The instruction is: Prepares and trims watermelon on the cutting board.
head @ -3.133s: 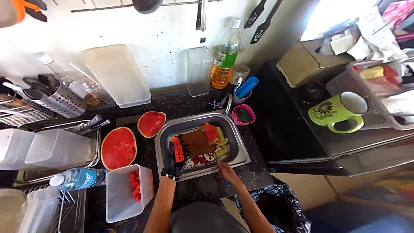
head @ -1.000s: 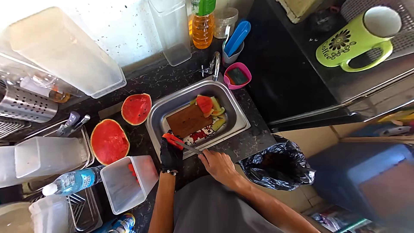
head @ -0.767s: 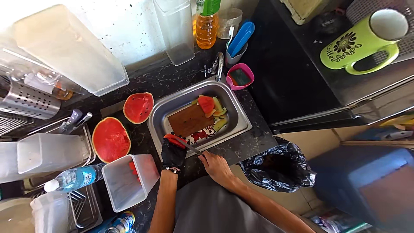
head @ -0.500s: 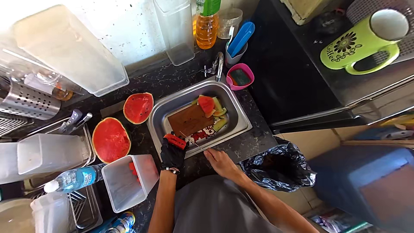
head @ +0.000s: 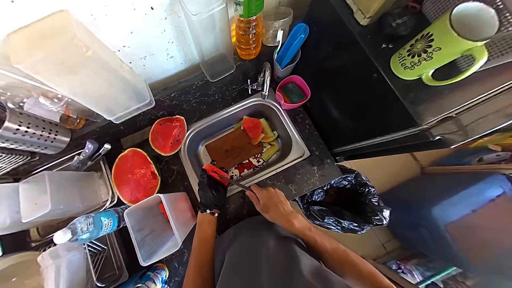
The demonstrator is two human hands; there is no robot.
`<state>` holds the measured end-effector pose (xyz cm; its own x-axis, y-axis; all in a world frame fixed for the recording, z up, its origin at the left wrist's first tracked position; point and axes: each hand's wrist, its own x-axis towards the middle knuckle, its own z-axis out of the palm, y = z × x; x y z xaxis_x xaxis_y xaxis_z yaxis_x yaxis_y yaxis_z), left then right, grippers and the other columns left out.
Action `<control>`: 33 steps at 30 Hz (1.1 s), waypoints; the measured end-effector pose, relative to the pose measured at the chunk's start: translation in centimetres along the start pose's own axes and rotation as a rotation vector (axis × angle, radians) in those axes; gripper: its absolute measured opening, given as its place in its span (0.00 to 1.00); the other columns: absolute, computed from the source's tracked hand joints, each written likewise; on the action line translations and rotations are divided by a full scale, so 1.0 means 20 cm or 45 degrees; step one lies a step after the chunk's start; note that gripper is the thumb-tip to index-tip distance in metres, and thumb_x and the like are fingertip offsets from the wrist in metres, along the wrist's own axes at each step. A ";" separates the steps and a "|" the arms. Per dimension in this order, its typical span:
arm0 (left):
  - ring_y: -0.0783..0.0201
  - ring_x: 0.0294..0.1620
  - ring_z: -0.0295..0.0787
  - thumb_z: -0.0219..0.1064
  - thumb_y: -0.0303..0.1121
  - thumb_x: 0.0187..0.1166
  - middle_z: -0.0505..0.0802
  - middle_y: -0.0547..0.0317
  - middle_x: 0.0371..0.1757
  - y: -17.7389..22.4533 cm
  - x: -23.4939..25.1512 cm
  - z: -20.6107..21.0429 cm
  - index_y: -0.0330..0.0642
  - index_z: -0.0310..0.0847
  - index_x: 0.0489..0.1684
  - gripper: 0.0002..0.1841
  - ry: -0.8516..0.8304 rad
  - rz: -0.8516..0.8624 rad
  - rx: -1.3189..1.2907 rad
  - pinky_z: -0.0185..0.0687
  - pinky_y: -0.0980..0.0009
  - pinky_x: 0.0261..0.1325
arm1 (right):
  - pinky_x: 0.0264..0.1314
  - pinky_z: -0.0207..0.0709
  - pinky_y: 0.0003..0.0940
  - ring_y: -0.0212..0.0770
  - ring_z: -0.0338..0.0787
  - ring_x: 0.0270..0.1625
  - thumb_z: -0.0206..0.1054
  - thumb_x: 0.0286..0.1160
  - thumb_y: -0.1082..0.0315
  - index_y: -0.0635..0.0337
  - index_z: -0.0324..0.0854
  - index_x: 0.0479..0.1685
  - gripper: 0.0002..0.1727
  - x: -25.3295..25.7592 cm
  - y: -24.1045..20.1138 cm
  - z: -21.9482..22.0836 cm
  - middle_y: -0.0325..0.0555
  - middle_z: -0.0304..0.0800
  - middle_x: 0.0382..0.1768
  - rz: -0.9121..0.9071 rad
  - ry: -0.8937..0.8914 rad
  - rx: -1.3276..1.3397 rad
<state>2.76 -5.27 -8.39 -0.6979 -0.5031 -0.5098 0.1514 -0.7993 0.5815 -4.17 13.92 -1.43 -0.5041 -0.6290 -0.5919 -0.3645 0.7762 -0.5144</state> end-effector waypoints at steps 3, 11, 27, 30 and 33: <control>0.54 0.48 0.90 0.37 0.51 0.95 0.88 0.50 0.50 0.04 -0.07 0.14 0.49 0.65 0.76 0.24 0.198 -0.075 0.007 0.87 0.51 0.51 | 0.46 0.83 0.58 0.59 0.93 0.48 0.42 0.94 0.43 0.60 0.82 0.54 0.31 0.01 0.00 0.06 0.56 0.91 0.43 -0.027 0.128 -0.027; 0.48 0.54 0.87 0.36 0.53 0.93 0.85 0.45 0.58 0.05 -0.06 0.12 0.49 0.64 0.79 0.26 0.308 -0.151 -0.140 0.84 0.43 0.54 | 0.34 0.78 0.39 0.39 0.80 0.27 0.37 0.97 0.48 0.62 0.79 0.53 0.30 0.18 0.21 0.16 0.44 0.77 0.29 0.189 -0.005 0.868; 0.62 0.62 0.79 0.34 0.34 0.96 0.81 0.49 0.65 0.10 -0.11 0.22 0.36 0.66 0.75 0.21 0.253 0.239 0.275 0.78 0.62 0.65 | 0.44 0.80 0.59 0.59 0.91 0.43 0.38 0.93 0.40 0.58 0.81 0.54 0.33 0.02 0.03 0.02 0.55 0.87 0.33 -0.034 -0.100 0.079; 0.56 0.65 0.81 0.33 0.41 0.96 0.82 0.48 0.68 0.07 -0.08 0.17 0.41 0.63 0.78 0.23 0.226 0.145 0.055 0.79 0.53 0.68 | 0.48 0.81 0.59 0.59 0.92 0.47 0.41 0.93 0.41 0.59 0.81 0.55 0.32 0.05 0.04 0.06 0.56 0.89 0.39 -0.023 -0.022 0.083; 0.53 0.53 0.88 0.37 0.49 0.94 0.87 0.50 0.55 0.03 -0.04 0.10 0.48 0.67 0.71 0.22 0.245 0.041 -0.096 0.85 0.49 0.58 | 0.48 0.83 0.58 0.59 0.93 0.48 0.44 0.93 0.41 0.61 0.83 0.54 0.32 0.07 0.03 0.11 0.57 0.91 0.42 -0.038 0.103 0.071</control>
<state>2.03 -4.61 -6.29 -0.5464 -0.5765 -0.6075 0.2287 -0.8005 0.5539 -3.35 13.44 -3.83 -0.5561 -0.6446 -0.5247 -0.3377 0.7520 -0.5661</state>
